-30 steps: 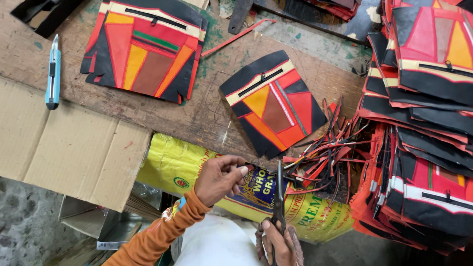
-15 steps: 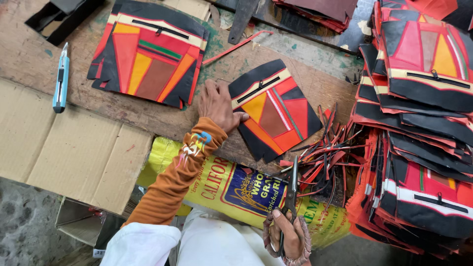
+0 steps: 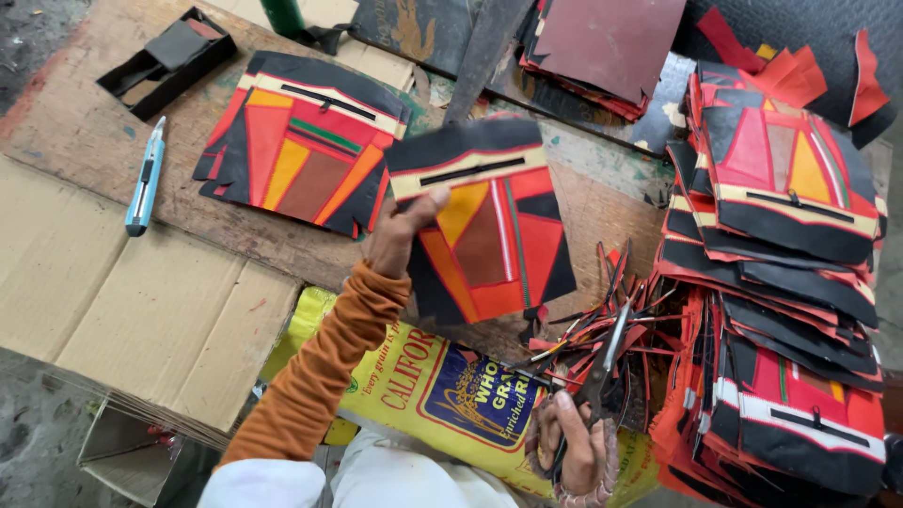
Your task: The person uses shears to trim excess material from the edges of a colorful leather pouch with a zipper. They rotate the pouch to access different sides and continue trimming along the perimeter, then place the finished piece on a stack of similar pouches.
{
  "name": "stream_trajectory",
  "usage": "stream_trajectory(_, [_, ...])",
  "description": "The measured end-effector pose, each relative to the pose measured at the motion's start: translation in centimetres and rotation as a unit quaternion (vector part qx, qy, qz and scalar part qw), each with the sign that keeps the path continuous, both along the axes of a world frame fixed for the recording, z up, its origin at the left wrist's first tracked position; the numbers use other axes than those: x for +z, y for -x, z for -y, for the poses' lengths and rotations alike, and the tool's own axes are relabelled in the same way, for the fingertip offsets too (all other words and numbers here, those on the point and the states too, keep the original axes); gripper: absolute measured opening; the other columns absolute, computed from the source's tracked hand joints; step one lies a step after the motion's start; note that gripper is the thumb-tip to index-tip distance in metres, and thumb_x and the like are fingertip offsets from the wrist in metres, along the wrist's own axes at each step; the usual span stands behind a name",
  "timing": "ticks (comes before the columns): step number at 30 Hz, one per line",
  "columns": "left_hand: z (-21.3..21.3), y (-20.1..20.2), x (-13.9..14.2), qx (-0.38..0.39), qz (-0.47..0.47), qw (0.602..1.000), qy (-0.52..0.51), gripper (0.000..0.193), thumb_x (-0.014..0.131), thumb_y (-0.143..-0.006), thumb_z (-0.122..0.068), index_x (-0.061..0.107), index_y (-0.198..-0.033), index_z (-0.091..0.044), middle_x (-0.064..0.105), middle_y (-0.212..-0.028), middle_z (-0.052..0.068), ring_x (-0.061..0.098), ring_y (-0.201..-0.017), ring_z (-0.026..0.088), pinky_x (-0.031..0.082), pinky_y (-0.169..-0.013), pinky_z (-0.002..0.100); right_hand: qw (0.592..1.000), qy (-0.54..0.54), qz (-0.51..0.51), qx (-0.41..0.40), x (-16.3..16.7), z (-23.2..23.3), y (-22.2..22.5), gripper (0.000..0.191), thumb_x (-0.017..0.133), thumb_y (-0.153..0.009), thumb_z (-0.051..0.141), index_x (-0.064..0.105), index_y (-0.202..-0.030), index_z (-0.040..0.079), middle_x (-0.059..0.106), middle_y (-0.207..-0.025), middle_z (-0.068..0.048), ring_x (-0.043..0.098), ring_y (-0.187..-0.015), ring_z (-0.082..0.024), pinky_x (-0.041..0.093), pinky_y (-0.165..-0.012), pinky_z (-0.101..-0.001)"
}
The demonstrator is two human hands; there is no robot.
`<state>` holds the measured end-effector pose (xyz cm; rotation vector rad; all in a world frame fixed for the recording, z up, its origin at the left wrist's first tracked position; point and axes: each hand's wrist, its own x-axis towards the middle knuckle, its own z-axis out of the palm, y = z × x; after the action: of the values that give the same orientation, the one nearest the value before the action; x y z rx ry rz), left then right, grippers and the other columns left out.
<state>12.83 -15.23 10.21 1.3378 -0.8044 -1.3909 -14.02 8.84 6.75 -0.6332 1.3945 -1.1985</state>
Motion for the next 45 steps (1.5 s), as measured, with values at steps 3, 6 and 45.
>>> stream_trajectory(3, [0.2, -0.3, -0.4, -0.073, -0.243, 0.964, 0.080, 0.038, 0.074, -0.084, 0.003, 0.068, -0.122, 0.003, 0.071, -0.120, 0.013, 0.070, -0.106, 0.019, 0.057, -0.097, 0.032, 0.999, 0.043, -0.014, -0.006, 0.1, 1.3, 0.2, 0.049, 0.049, -0.106, 0.033, 0.067, -0.078, -0.003, 0.046, -0.043, -0.004, 0.045, -0.034, -0.014, 0.043, -0.041, -0.0304])
stream_trajectory(6, [0.3, -1.6, -0.2, -0.124, -0.284, 0.951, 0.015, 0.035, 0.074, -0.088, -0.002, 0.068, -0.122, 0.006, 0.072, -0.119, 0.015, 0.071, -0.104, 0.021, 0.057, -0.097, 0.035, 0.996, 0.050, 0.027, -0.068, 0.7, 3.0, 0.1, 0.055, 0.046, -0.106, 0.040, 0.067, -0.082, -0.005, 0.045, -0.046, -0.004, 0.048, -0.036, -0.017, 0.039, -0.035, -0.0323])
stream_trajectory(45, [-5.4, 6.7, -6.6, -0.072, -0.419, 0.903, -0.063, 0.027, 0.071, -0.093, -0.001, 0.064, -0.119, 0.005, 0.071, -0.111, 0.012, 0.072, -0.100, 0.025, 0.067, -0.083, 0.050, 0.990, -0.055, -0.127, 0.029, 2.4, 1.3, -3.5, 0.028, 0.071, -0.091, 0.022, 0.067, -0.080, -0.004, 0.060, -0.052, -0.007, 0.050, -0.038, -0.012, 0.038, -0.036, -0.0280])
